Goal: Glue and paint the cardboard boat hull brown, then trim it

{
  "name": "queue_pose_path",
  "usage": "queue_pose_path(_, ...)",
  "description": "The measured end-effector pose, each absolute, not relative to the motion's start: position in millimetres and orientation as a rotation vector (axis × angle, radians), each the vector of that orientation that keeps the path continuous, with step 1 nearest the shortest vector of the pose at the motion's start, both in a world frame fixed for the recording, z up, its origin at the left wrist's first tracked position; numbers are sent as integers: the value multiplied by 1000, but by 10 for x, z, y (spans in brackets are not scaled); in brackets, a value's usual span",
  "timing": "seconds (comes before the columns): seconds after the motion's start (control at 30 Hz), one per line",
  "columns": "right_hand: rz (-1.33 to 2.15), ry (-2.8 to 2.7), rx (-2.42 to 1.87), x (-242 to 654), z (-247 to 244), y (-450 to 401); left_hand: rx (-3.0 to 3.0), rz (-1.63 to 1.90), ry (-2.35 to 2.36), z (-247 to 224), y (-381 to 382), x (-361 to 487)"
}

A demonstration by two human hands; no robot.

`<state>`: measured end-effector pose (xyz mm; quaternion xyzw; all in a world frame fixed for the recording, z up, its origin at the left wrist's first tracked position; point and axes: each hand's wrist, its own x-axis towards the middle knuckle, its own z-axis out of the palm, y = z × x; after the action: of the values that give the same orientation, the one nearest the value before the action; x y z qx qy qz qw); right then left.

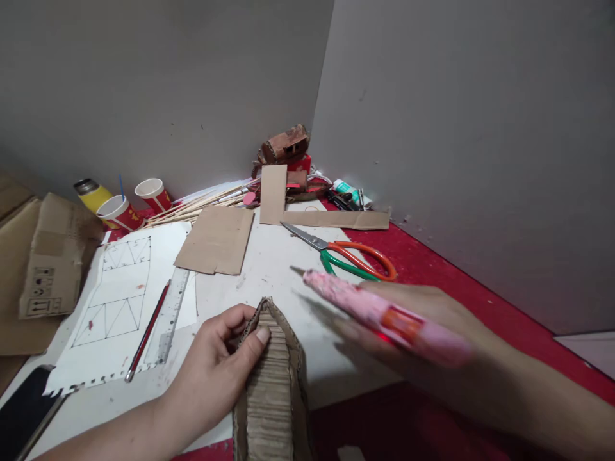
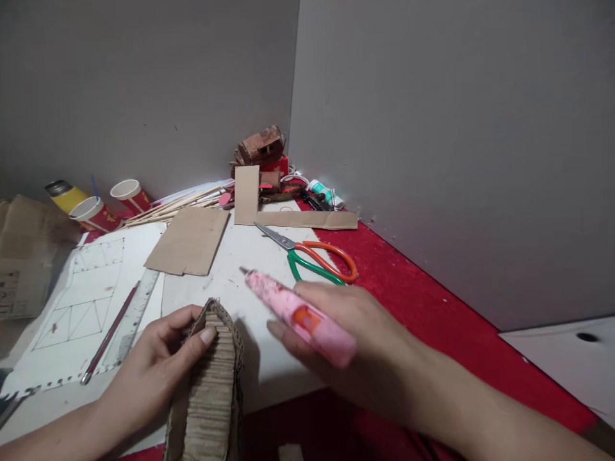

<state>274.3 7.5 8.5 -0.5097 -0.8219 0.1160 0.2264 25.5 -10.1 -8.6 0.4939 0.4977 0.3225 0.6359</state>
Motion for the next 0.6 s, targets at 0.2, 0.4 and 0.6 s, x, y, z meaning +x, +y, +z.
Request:
queue_pose_path(0.2, 201, -2351, -1813, 2767, -126, 421, 1201, 738, 1199, -101, -66, 217)
queue_pose_path(0.4, 207, -2470, -1759, 2790, -160, 414, 1142, 735, 1163, -131, -45, 229)
queue_pose_path(0.6, 411, -2212, -1469, 2687, -79, 224, 1120, 743, 1089, -84, -81, 297)
